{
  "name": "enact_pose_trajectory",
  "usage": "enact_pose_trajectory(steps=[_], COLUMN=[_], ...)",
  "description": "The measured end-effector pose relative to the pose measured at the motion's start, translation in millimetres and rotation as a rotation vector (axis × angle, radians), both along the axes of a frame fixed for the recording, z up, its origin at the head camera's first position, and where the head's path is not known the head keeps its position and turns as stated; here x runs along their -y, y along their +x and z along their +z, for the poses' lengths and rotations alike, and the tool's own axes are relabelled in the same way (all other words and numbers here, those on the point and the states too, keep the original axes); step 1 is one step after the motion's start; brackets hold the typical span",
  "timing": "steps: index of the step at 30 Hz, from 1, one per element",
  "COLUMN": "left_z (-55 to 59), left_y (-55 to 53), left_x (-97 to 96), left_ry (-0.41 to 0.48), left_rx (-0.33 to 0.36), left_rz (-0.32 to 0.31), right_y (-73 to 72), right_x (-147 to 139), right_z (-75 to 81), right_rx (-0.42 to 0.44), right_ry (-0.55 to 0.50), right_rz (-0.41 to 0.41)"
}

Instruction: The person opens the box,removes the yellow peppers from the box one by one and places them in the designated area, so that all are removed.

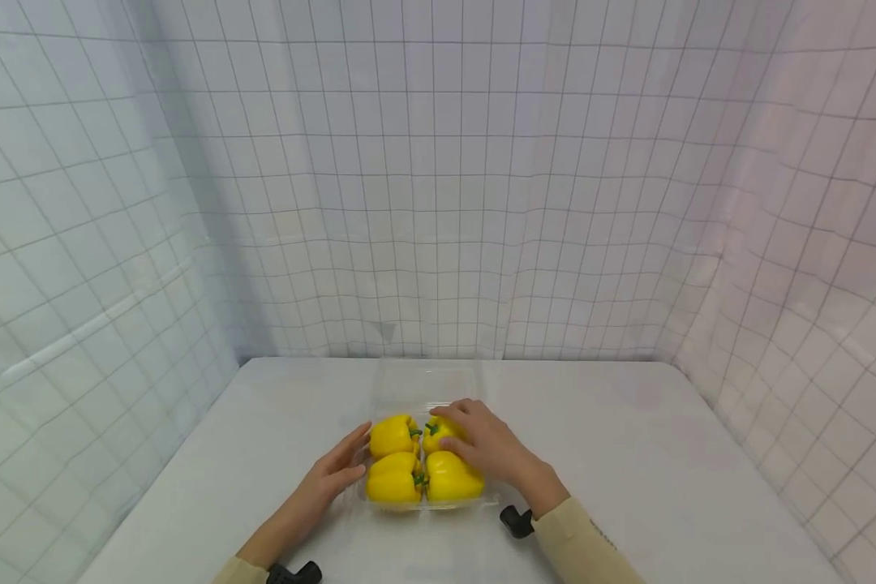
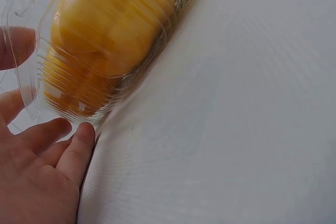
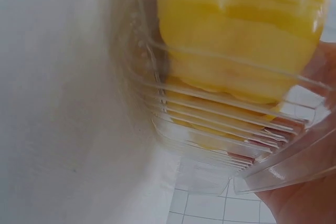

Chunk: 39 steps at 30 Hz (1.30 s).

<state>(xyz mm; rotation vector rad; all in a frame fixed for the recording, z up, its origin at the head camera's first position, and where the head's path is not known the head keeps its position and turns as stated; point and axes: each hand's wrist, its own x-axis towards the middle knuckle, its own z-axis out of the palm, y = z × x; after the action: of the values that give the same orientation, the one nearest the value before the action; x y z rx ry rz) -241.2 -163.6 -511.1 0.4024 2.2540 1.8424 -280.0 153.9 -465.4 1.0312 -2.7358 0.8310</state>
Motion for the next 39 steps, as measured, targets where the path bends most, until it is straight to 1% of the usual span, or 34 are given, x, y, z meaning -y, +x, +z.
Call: enact_pose_trajectory(steps=[6, 11, 15, 18, 22, 25, 29, 34, 39], left_z=[-1.3, 1.4, 1.8, 1.3, 1.9, 1.6, -0.1, -2.0, -1.1], left_y=[4.5, 6.0, 5.6, 4.2, 2.6, 1.9, 1.8, 1.2, 1.5], left_x=[4.0, 3.2, 2.4, 2.4, 2.2, 1.7, 1.1, 0.7, 0.6], left_ry=[-0.008, -0.013, -0.01, -0.007, -0.004, -0.007, 0.004, 0.023, 0.014], left_rx=[-0.001, -0.006, 0.0, 0.003, -0.004, -0.003, 0.008, 0.01, 0.002], left_rz=[0.01, 0.014, 0.007, 0.002, 0.011, 0.013, -0.002, -0.022, -0.021], right_y=[3.8, 4.5, 4.4, 4.5, 2.7, 2.0, 3.8, 5.8, 4.8], right_x=[4.9, 6.2, 4.4, 3.3, 3.0, 2.7, 1.6, 0.0, -1.1], right_z=[-1.8, -2.8, -2.0, 0.8, 3.5, 4.1, 5.7, 8.3, 9.9], right_rx=[-0.023, -0.075, -0.102, -0.121, -0.155, -0.154, -0.135, -0.151, -0.172], right_ry=[-0.008, 0.01, 0.022, 0.013, 0.003, 0.007, 0.003, -0.011, -0.012], right_rz=[0.009, 0.0, -0.005, -0.001, 0.006, 0.0, -0.012, -0.015, -0.016])
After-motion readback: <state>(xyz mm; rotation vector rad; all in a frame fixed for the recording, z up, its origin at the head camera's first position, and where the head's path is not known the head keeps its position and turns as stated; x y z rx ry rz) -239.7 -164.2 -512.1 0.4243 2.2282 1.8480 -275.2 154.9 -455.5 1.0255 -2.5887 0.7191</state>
